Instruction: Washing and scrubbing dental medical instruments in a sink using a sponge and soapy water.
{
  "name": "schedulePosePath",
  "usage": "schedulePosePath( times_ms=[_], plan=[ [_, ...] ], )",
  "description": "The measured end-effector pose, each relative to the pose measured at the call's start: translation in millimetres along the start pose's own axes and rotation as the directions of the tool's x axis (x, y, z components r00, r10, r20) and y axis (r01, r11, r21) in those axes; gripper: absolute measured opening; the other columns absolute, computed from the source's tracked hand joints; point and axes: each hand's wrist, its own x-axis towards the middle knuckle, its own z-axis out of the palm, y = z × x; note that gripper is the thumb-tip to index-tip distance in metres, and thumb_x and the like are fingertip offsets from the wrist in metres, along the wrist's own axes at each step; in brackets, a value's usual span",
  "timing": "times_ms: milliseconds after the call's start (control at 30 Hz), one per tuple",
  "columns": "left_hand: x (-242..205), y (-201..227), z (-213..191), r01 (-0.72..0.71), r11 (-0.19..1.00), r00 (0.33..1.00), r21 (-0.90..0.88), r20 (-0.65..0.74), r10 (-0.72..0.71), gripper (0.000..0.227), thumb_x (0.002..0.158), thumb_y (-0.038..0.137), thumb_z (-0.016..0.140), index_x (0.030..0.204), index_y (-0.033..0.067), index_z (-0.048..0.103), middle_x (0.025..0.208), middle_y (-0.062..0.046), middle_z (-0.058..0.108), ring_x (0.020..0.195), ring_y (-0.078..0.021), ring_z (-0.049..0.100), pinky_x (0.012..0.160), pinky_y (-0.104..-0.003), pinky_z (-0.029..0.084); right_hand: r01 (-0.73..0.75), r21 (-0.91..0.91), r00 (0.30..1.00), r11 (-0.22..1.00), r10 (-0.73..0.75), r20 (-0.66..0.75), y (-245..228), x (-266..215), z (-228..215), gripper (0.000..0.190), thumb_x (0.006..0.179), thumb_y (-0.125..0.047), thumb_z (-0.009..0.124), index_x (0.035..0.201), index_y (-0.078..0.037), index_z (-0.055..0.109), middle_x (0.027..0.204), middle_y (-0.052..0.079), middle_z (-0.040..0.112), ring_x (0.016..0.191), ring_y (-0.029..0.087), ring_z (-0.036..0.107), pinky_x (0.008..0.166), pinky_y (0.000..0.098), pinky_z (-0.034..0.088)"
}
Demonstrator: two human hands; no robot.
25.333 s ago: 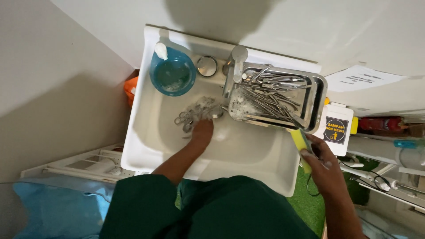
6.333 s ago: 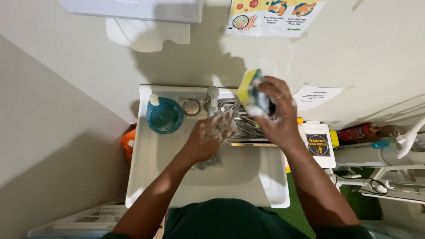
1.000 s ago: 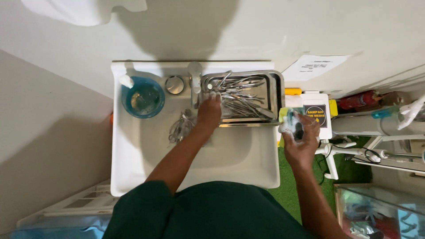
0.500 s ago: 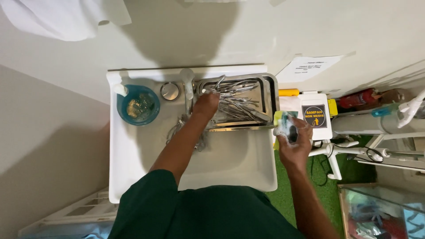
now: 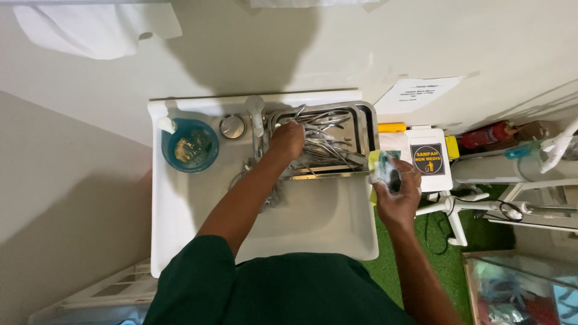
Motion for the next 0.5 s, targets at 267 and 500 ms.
schedulePosePath(
  times_ms=[267, 500],
  plan=[
    [13, 3, -7, -0.050, 0.995, 0.982, -0.083, -0.187, 0.033, 0.028, 0.098, 0.012, 0.052, 0.112, -0.0072, 0.067, 0.129, -0.029, 0.062, 0.116, -0.0416, 0.063, 0.101, -0.052, 0.050, -0.002, -0.061, 1.000, 0.998, 0.001, -0.008, -1, -1, -2, 0.050, 0.085, 0.008, 0.071, 0.130, -0.011, 0.061, 0.130, 0.016, 0.052, 0.117, 0.030, 0.064, 0.088, 0.0364, 0.060],
    [-4, 18, -40, -0.046, 0.887, 0.963, -0.459, -0.257, -0.083, 0.046, 0.105, 0.030, 0.037, 0.137, -0.0019, 0.047, 0.144, -0.028, 0.051, 0.128, -0.0457, 0.052, 0.104, -0.055, 0.038, -0.036, -0.025, 0.999, 0.999, 0.036, -0.007, 11, 0, 1, 0.050, 0.083, 0.005, 0.074, 0.127, -0.014, 0.061, 0.133, 0.014, 0.053, 0.121, 0.028, 0.062, 0.091, 0.0364, 0.059]
  ],
)
